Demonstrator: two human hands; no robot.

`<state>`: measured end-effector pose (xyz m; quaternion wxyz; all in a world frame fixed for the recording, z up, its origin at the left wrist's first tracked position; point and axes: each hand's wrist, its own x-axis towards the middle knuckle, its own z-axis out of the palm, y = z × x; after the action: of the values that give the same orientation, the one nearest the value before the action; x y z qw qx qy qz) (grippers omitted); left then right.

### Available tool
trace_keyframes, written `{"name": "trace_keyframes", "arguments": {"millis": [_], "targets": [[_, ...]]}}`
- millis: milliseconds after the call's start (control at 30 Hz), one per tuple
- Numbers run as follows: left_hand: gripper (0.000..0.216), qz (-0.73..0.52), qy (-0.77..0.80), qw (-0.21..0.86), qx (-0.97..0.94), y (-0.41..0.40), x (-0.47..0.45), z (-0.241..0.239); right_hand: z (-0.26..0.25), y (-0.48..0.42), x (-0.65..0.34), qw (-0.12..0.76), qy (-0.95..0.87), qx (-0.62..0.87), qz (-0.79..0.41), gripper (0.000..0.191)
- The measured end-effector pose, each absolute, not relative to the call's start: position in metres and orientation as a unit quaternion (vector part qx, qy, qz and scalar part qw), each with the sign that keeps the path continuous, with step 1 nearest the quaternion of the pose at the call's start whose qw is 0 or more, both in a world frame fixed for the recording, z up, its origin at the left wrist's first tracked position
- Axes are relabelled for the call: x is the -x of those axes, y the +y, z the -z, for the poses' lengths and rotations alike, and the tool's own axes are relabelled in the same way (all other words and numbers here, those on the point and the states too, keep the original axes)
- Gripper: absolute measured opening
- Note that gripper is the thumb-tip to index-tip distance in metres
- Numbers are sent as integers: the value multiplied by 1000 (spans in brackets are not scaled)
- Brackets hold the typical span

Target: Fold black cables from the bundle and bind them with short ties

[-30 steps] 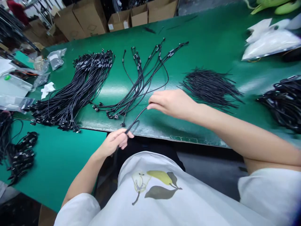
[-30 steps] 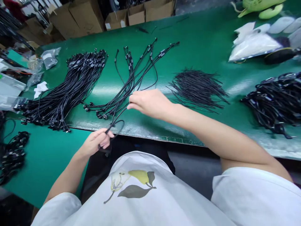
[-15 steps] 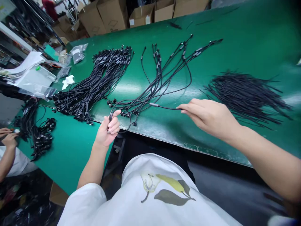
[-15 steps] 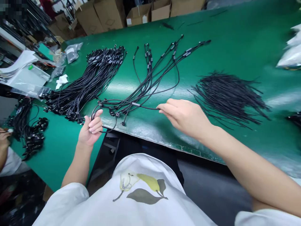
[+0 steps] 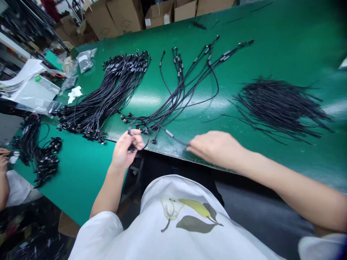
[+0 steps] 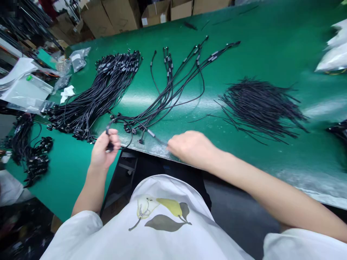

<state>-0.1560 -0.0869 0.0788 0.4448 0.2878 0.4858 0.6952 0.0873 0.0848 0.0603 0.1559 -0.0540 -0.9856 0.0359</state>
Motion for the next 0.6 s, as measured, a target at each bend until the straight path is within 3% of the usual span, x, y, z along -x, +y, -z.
{"name": "trace_keyframes", "arguments": {"millis": [100,200,333,433,600], "targets": [[29,-550,570,418,-444,-80,129,-66,-71,51,-76,154,-981,-60,-104,41],[32,-416,574,453,-541,-85,109,-61,-79,47,-66,183,-965,-38,-182,37],[31,-534,491,529,-440,-88,98,-59,-64,61,-54,292,-881,112,-356,36],[36,-630,457,543,-315,-78,91,-55,-42,53,-43,275,-756,211,-556,39],[49,-637,468,586,-178,-65,72,-38,-23,32,-30,304,-483,275,-774,43]]}}
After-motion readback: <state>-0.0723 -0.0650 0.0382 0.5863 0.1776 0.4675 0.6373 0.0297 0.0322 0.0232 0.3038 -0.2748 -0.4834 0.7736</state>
